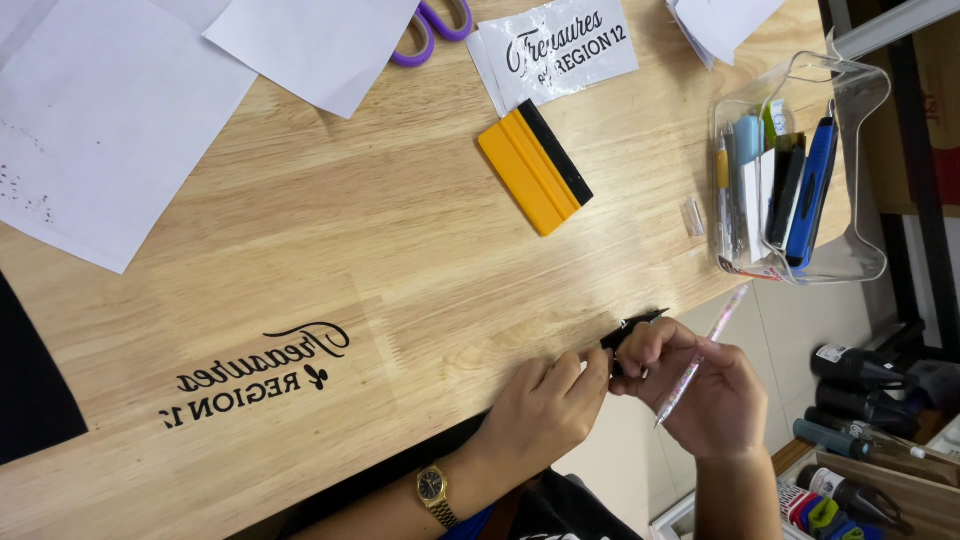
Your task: Weed excess vinyl from a cut design using a weeding tool.
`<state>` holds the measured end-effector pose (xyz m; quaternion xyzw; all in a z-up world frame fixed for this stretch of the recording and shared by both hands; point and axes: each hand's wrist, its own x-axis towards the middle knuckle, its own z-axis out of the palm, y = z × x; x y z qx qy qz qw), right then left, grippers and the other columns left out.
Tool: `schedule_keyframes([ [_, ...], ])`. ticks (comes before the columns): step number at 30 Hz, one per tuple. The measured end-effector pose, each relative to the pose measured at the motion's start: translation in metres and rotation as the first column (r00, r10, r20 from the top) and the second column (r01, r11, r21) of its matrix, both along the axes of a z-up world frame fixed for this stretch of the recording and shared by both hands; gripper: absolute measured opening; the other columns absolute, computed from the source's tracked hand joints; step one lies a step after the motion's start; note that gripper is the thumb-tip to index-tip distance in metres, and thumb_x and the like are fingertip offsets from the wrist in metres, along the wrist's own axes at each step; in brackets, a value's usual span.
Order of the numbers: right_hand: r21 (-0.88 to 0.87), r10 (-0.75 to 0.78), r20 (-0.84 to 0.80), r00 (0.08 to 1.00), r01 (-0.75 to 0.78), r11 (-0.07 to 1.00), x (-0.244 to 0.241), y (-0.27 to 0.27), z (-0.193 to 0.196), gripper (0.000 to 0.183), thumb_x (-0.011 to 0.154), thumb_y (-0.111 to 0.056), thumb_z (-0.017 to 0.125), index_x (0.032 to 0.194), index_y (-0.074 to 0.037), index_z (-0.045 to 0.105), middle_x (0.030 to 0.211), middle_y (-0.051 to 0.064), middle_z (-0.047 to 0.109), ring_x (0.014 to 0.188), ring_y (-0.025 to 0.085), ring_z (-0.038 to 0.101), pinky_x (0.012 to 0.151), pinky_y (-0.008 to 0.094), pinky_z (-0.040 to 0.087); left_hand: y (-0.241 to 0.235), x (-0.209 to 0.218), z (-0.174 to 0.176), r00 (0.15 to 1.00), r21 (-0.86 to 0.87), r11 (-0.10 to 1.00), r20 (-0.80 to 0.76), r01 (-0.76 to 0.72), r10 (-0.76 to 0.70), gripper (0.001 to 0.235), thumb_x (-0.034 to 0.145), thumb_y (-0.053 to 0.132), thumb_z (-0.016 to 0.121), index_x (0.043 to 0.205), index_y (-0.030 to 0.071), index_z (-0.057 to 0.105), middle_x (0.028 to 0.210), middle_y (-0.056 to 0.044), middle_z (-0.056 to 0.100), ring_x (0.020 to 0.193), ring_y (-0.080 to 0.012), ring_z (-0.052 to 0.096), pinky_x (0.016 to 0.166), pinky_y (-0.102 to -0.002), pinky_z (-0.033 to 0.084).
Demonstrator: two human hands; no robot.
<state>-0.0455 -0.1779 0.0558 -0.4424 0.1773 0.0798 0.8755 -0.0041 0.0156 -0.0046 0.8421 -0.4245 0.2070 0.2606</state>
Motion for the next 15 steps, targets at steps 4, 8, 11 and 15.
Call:
schedule_keyframes([
  [4,-0.09,0.061,0.045,0.997,-0.057,0.994,-0.012,-0.016,-0.005,0.042,0.1,-0.033,0.042,0.101,0.005,0.061,0.1,0.017,0.056,0.099,0.033,0.052,0.087,0.052,0.047,0.002,0.0,0.0,1.0,0.013,1.0,0.014,0.002,-0.003,0.03,0.104,0.006,0.049,0.119,0.007,0.074,0.122,-0.002,0.066,0.092,-0.0142,0.056,0.066,-0.025,0.041],
  [8,-0.129,0.056,0.047,0.997,-0.049,0.99,-0.021,-0.024,-0.009,0.04,0.097,-0.033,0.041,0.096,0.003,0.06,0.092,0.015,0.054,0.093,0.034,0.05,0.087,0.049,0.04,0.002,0.002,0.004,0.999,0.012,1.0,0.031,-0.021,0.021,0.027,0.105,0.005,0.05,0.115,0.008,0.074,0.116,-0.001,0.065,0.088,-0.0133,0.053,0.065,-0.024,0.04],
  [11,-0.13,0.053,0.038,0.998,-0.048,0.99,-0.023,-0.029,-0.006,0.042,0.099,-0.033,0.04,0.098,0.004,0.06,0.095,0.017,0.056,0.091,0.037,0.049,0.083,0.05,0.039,0.002,0.002,0.003,0.999,-0.001,1.0,0.038,-0.03,0.03,0.025,0.104,0.003,0.052,0.114,0.007,0.074,0.115,-0.001,0.066,0.087,-0.0132,0.054,0.063,-0.024,0.04],
  [15,-0.162,0.138,0.133,0.981,-0.116,0.98,-0.019,-0.029,0.008,0.04,0.098,-0.036,0.046,0.099,0.001,0.062,0.07,0.012,0.05,0.077,0.033,0.047,0.074,0.045,0.036,0.003,0.003,0.003,0.999,-0.011,1.0,0.035,-0.021,0.021,0.023,0.103,0.003,0.055,0.115,0.008,0.074,0.115,-0.002,0.067,0.087,-0.0125,0.054,0.064,-0.023,0.042],
])
